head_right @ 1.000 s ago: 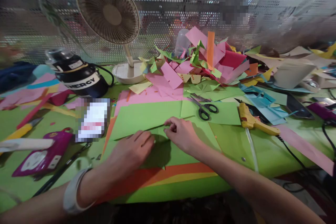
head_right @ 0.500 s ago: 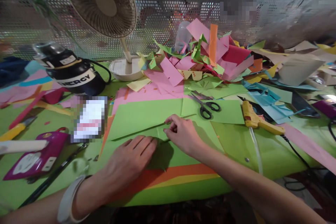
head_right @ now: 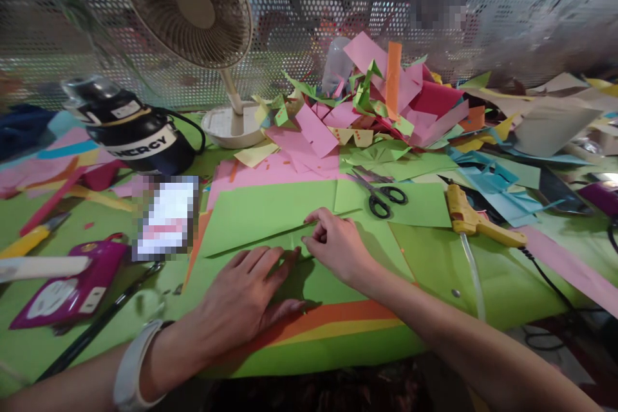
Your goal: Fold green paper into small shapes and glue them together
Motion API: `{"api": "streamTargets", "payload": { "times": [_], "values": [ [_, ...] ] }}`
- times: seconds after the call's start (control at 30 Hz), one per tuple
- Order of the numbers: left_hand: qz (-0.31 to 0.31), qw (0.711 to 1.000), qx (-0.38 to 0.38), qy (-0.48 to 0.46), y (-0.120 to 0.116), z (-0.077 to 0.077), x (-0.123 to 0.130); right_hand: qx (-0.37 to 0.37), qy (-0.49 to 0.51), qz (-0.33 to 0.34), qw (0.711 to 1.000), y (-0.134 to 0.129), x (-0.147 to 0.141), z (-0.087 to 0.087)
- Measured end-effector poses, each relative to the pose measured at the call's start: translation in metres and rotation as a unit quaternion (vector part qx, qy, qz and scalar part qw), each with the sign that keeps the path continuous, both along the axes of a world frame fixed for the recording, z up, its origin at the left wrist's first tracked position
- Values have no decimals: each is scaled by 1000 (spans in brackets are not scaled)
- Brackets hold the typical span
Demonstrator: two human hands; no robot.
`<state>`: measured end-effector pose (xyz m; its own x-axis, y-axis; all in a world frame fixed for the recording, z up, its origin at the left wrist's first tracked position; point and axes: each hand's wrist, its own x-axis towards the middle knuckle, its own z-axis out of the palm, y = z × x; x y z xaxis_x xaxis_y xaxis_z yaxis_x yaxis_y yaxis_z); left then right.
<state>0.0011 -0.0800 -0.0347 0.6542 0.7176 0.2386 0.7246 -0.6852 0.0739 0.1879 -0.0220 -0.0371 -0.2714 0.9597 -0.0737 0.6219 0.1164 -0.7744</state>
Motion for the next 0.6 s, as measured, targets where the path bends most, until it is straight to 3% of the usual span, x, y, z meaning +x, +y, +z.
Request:
{"api": "streamTargets", "payload": {
  "times": [0.6],
  "values": [
    [-5,1000,8,-5,-3,0,0,8,-2,13,1000,0,1,3]
  ]
}}
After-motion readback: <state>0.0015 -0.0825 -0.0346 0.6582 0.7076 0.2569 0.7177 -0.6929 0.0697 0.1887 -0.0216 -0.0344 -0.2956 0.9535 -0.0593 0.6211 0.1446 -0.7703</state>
